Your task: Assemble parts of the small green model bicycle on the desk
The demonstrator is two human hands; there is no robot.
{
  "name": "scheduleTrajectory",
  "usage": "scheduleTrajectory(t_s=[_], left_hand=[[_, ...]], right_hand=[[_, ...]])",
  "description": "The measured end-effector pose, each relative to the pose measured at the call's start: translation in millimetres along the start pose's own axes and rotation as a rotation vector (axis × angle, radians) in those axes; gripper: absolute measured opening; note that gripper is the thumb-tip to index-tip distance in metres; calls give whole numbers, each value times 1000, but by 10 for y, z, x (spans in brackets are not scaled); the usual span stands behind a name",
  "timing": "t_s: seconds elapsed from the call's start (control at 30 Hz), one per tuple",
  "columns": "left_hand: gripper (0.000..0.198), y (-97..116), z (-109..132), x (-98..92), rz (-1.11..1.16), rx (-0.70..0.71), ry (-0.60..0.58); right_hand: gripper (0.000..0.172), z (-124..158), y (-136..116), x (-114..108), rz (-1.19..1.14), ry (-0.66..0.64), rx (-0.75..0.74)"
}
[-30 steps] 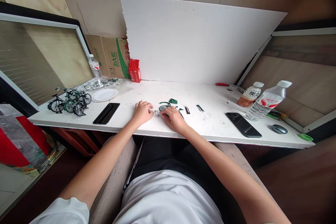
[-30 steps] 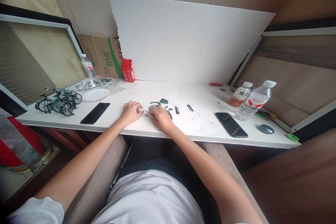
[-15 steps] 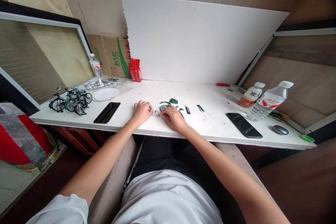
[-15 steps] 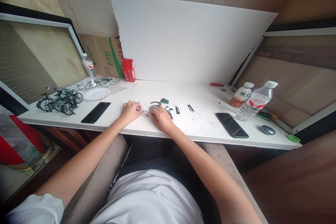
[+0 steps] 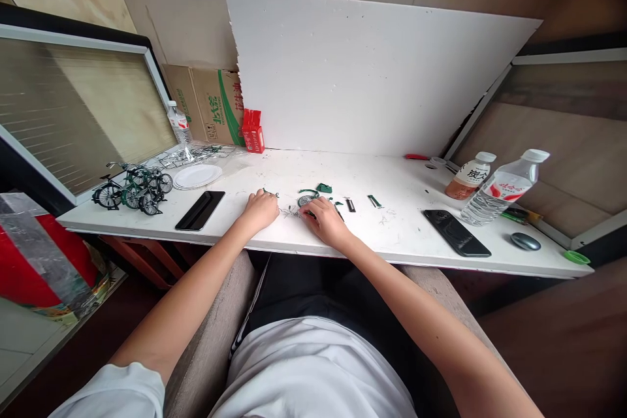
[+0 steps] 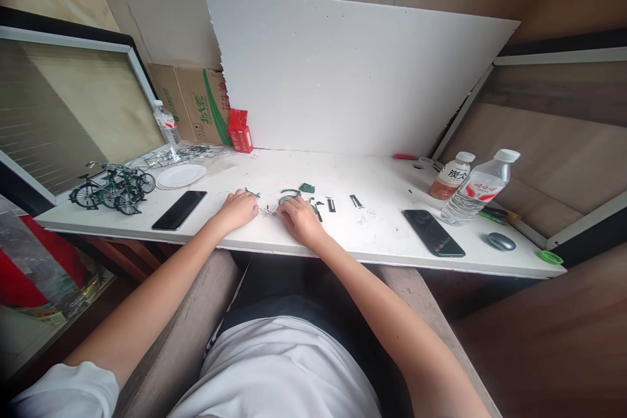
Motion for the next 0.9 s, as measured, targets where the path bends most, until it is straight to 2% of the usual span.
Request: scheduleTrajectory(t_s=[0.23,0.9], left_hand=[[39,-5,10,20,17,-33,-54],[34,-41,-1,36,32,-23,-89]], right_hand=[[16,5,-12,-24,-27,29,-23],[17,10,-24,-42,-26,42,-40]])
Point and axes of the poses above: each hand's wrist, its own z-axis away from the middle knuckle, its own x-axis out of the palm, y = z × x, the point moved 10 cm from there along -z, towards the middle knuckle, and after that the axes turned 14 degrees about z, right-handed, at the moved point
